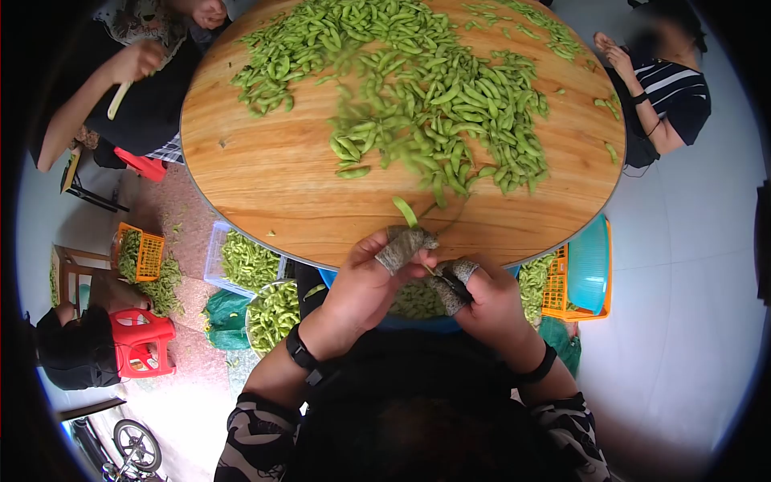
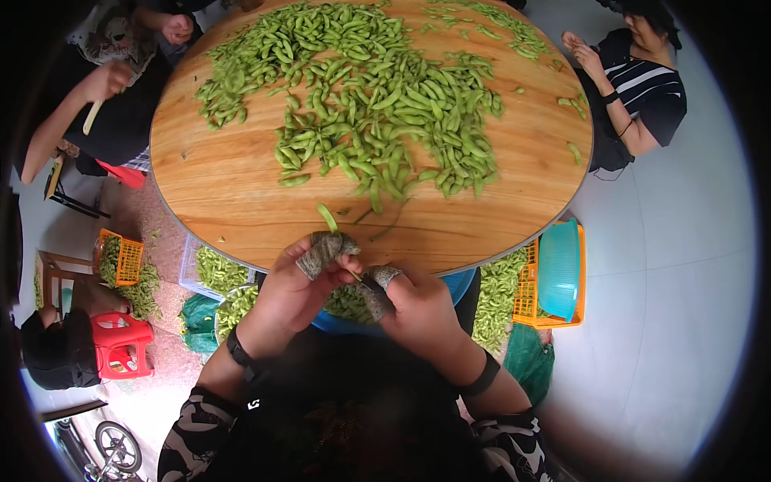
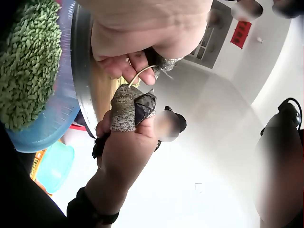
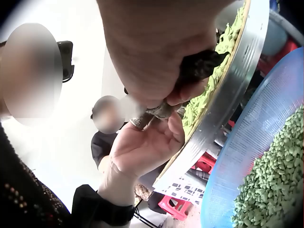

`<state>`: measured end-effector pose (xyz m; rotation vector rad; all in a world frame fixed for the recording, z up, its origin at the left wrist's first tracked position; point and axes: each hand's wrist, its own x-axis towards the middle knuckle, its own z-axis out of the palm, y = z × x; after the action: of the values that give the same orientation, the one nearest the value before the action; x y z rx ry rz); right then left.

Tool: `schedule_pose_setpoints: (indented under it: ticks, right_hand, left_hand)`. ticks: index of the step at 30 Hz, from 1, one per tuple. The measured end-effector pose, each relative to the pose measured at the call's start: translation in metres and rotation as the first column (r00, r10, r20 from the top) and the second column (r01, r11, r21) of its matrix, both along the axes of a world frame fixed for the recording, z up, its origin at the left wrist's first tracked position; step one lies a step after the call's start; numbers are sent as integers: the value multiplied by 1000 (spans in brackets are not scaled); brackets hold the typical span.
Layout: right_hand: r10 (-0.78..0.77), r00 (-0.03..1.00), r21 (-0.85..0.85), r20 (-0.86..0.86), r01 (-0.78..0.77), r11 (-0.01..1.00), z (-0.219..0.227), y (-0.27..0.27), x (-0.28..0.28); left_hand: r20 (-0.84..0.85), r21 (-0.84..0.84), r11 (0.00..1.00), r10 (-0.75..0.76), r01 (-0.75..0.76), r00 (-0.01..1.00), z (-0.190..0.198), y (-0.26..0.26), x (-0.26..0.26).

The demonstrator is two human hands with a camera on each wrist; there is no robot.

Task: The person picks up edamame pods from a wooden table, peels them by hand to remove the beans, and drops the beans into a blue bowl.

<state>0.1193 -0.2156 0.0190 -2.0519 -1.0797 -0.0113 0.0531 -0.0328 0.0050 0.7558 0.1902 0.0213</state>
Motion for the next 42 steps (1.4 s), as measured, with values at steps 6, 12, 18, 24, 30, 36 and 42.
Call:
schedule_pose_setpoints:
  ticks: [6,12,18,24,30,36,42]
  right_hand:
    - [2,948,85,-318,27,996,11,-2,1]
    - [188,881,213,-435,-102,972,12,-2,6]
    - [235,836,228,-496,-136,964,16,1,2]
    - [283,739,287,-611,-127,950,15,1,2]
    - [197,297,161,-934,-143,977,28,0,0]
    - [370,-364,385,-855,33,922,25,4,1]
    - [137,-24,137,-990,28,990,32,6,-12]
  left_hand:
    - [-76,511,856,-47,79,996,14,6,-12]
    - [67,564,825,-71,21,995,12,-8,-17]
    - [29,621,781,-107,66,994,13,-6,-21]
    - [163,986,60,-188,-154,969,9,4,-29]
    - [242,909,398,-260,-125,935,3,17,-35]
    - [-101,390,874,-272,289,957,7,16,-40]
    - [265,907,-268,-240,-326,934,10,10,-37]
